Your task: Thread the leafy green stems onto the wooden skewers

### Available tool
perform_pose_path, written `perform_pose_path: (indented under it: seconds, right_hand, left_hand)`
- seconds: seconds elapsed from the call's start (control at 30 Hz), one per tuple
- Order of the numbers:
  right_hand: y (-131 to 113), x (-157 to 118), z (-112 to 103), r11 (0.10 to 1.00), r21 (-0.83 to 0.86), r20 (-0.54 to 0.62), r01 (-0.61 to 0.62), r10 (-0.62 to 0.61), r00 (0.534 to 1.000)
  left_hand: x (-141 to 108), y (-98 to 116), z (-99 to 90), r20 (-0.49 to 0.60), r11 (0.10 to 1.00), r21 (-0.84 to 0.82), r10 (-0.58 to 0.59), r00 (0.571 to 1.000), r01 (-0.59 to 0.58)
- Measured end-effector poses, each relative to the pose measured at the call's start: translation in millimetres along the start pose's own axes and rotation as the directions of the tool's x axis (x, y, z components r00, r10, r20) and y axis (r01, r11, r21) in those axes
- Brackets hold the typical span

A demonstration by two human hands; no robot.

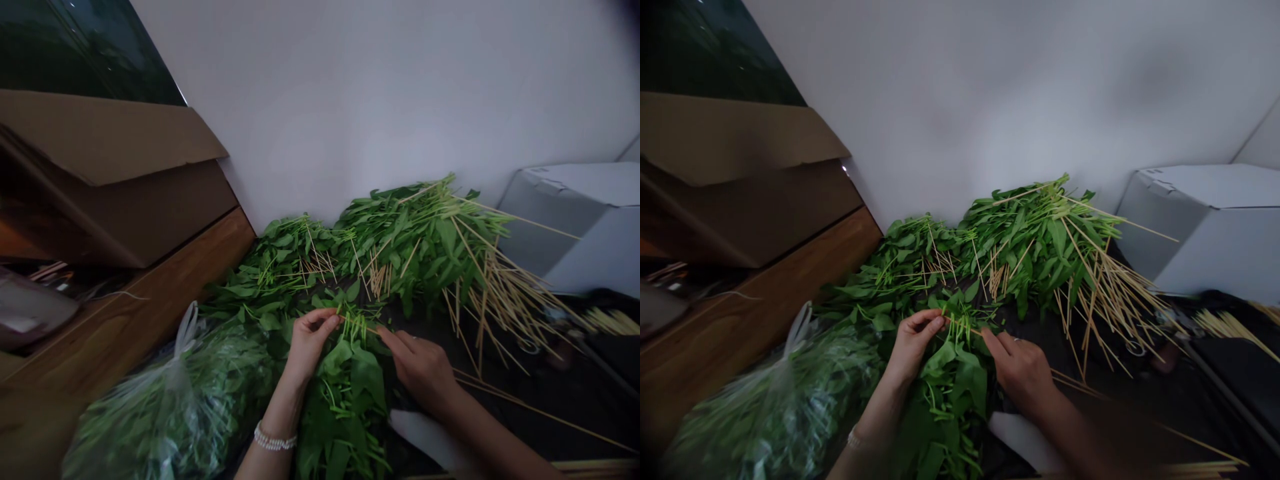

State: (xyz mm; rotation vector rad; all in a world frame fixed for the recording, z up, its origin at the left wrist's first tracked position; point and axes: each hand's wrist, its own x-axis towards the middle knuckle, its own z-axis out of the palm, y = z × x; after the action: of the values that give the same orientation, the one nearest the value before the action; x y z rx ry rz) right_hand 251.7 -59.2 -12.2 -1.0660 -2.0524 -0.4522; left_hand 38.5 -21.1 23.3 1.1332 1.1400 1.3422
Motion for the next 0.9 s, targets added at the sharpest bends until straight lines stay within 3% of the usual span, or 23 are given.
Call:
perform_pose_path:
  seconds: [0.27,0.9]
  right_hand:
    - [-0.5,0.0,0.0,1.000,-0.009,-0.019,0.001,-0.001,1.000]
    - [-0.9,-6.0,6.3,0.997,0.056,0.067,-0.062,0.058,0.996]
  left_hand:
    - [2.6,-3.1,-4.9,0.039,0.997,-0.028,-0.064,0.997,0.065]
    - [2.9,-3.2,-1.5,0.059,0.998,0.043,-0.053,0.997,0.050]
